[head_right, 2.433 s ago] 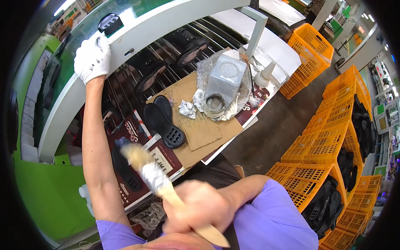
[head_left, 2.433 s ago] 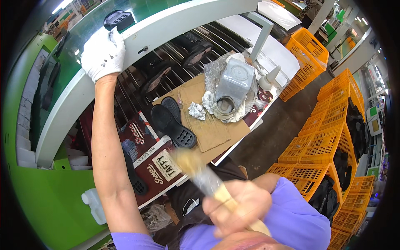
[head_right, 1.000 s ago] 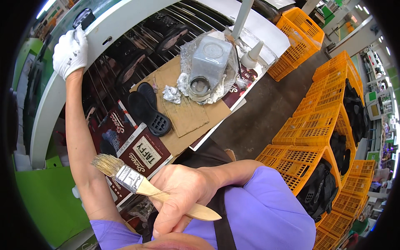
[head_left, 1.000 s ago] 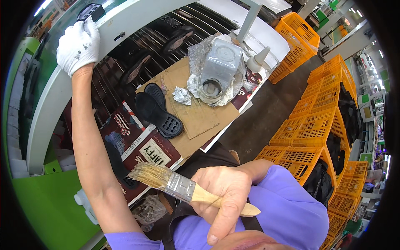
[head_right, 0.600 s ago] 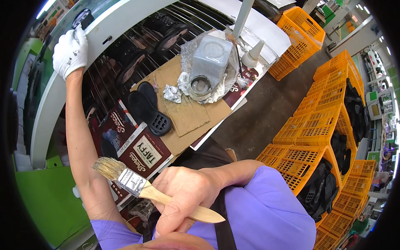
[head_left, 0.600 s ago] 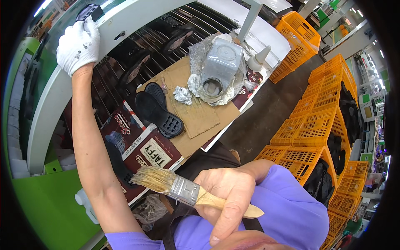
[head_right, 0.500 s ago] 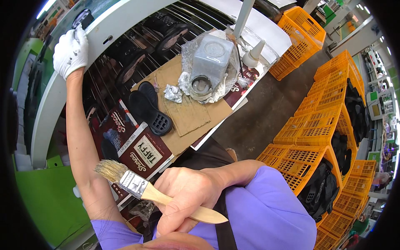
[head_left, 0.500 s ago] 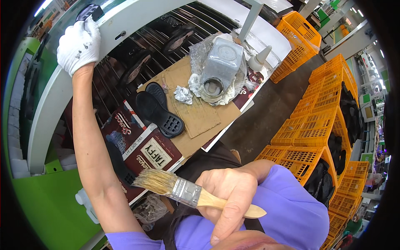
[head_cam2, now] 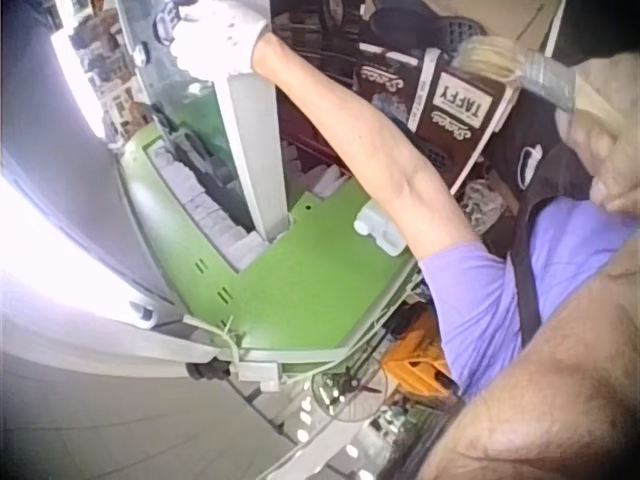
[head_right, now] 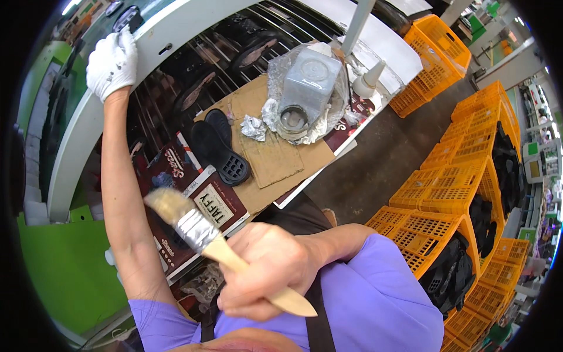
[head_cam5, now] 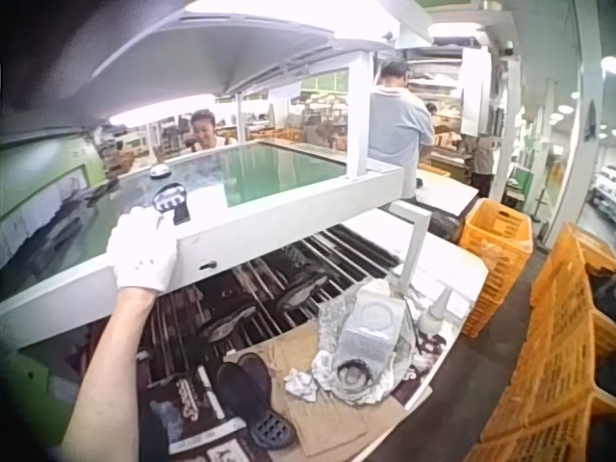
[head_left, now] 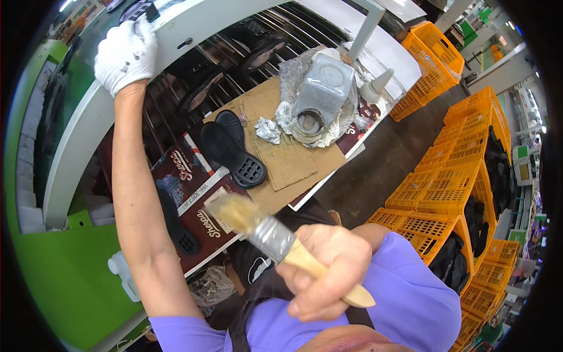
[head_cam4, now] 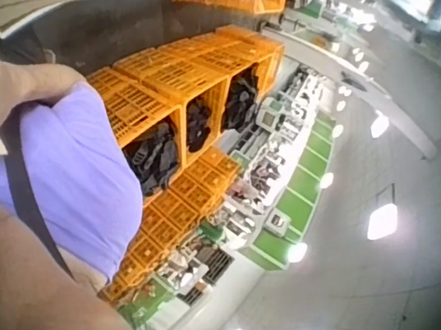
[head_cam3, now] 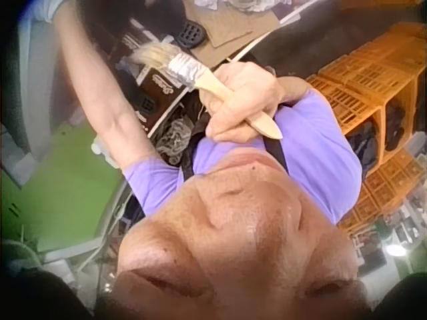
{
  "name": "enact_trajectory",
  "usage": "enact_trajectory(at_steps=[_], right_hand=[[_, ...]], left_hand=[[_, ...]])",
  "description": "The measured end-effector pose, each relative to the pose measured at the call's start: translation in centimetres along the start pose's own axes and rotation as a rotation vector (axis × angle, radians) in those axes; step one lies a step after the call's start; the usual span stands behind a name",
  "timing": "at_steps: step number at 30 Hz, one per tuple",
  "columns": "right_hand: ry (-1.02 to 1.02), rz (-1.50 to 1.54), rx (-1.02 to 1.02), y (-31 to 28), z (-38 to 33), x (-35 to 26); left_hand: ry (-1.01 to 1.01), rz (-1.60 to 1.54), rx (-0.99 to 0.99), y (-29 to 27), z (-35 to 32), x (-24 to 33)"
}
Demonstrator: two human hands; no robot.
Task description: The person uses a brush to apply a white adhesive substance to the bottom of black shoe soles. They repeatedly dip the brush into a container and spread the glue across the textured surface of the soles, handling them one at a time on a workbench.
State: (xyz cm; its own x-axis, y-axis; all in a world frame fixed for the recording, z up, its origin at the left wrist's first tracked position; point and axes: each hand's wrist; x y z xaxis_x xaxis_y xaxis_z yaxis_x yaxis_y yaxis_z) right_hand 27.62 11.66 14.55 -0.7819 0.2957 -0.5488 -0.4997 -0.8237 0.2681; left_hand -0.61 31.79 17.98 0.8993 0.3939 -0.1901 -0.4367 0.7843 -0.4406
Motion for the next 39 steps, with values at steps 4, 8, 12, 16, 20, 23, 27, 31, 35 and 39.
enact_trajectory(at_steps=[4, 8, 12, 16, 20, 23, 27, 31, 35, 39], right_hand=[[0.086, -0.059, -0.034, -1.8, 0.7, 0.6], [0.293, -0.191, 0.162, -3.8, -1.2, 1.3], [0.38, -0.283, 0.415, -7.6, -3.3, 2.5], [0.483, -0.179, 0.659, -10.4, -3.7, 2.6], [0.549, -0.243, 0.74, -12.8, -5.5, 2.2], [0.556, -0.397, 0.655, -14.2, -6.6, 2.6], [0.483, -0.365, 0.61, -15.8, -7.2, 2.5], [0.62, -0.377, 0.733, -17.3, -7.1, 2.6], [0.668, -0.544, 0.562, -16.9, -5.9, 2.3], [0.621, -0.741, 0.565, -18.3, -5.8, 1.0]], left_hand=[[-0.004, 0.008, 0.004, -0.6, 0.2, -0.6], [-0.005, -0.152, -0.073, -1.4, 0.5, -0.3], [0.009, -0.327, 0.018, -2.8, -0.2, -0.1], [0.043, -0.583, 0.188, -4.5, -3.5, -1.6], [-0.022, -0.723, 0.021, -7.3, -13.3, -1.8], [-0.187, -0.774, -0.463, -12.4, -22.1, -0.7], [-0.32, -0.366, -0.654, -18.3, -26.7, -2.2], [-0.687, 0.031, -0.787, -17.1, -30.7, -5.4], [-0.878, 0.207, -1.156, -15.7, -33.3, -7.0], [-1.048, 0.04, -1.079, -14.2, -33.2, -7.2]])
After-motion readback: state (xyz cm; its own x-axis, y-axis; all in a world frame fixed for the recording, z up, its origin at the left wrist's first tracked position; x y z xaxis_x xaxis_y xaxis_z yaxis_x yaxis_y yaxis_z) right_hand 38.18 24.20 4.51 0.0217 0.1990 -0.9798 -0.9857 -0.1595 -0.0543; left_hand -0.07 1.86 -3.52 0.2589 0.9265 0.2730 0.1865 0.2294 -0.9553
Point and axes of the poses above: each hand's wrist, its own z-axis towards the middle knuckle, its own y-axis out of the palm, x = y × z, and after that the axes turned 3 degrees about z, right-handed
